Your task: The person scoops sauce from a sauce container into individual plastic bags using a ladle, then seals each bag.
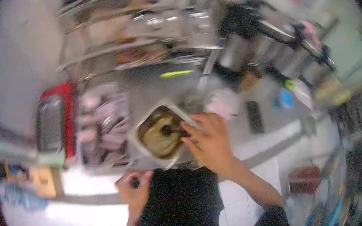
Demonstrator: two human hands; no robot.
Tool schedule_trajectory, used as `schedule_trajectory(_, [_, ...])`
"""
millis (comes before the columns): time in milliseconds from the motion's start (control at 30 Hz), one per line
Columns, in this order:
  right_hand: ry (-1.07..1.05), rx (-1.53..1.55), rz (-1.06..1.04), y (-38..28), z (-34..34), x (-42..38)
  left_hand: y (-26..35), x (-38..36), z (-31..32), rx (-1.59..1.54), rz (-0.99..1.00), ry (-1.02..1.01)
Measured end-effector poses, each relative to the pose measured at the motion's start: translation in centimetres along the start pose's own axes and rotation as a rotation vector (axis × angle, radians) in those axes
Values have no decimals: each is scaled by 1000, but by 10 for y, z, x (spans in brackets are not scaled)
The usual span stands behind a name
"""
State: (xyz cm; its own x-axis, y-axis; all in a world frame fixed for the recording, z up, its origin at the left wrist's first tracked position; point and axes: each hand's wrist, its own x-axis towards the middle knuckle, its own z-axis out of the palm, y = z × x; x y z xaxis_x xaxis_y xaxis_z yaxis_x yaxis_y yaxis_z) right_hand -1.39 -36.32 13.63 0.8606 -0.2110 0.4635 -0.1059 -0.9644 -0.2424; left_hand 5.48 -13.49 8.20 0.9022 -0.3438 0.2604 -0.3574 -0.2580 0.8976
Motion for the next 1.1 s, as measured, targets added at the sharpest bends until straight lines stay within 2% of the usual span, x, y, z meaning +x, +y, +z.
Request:
schedule_trajectory(67, [-73, 201, -80, -44, -20, 10, 2, -6, 1, -116, -85, 10])
schedule_trajectory(133, [-250, 510, -264, -74, -25, 6, -4, -9, 4, -197, 8, 59])
schedule_trajectory(267, [-349, 493, -307, -92, -23, 10, 11, -7, 0, -255, 35, 49])
schedule_trajectory(333, [-389, 454, -345, -89, -22, 11, 12, -8, -11, -182, 78, 36])
schedule_trajectory(400, [-413, 495, -287, -95, -22, 14, 16, -9, -16, -300, -22, -15])
schedule_trajectory(467, [-354, 595, -262, -94, -22, 11, 15, -10, -30, -299, 31, -49])
schedule_trajectory(533, [-301, 658, -218, -96, -23, 7, 14, -13, -42, -590, -1, -161])
schedule_trajectory(567, [-246, 716, -171, -98, -24, 6, 9, -16, -48, -554, 86, -195])
schedule_trajectory(700, [-188, 728, -158, -107, -25, 7, 11, -23, -54, -511, 100, -148])
schedule_trajectory(767, [-238, 766, -60, -113, -27, 8, 18, -25, -58, -554, 12, -42])
schedule_trajectory(867, [-305, 745, -19, -127, -31, 18, 22, -26, -64, -574, -27, 1])
schedule_trajectory(900, [-311, 740, -18, -128, -27, 18, 20, -24, -66, -580, -31, 3])
schedule_trajectory(967, [-333, 748, -82, -127, -18, 16, 18, -18, -68, -470, 114, 13])
schedule_trajectory(1100, [-356, 721, -119, -132, -6, 23, 15, -10, -80, -410, 77, 8])
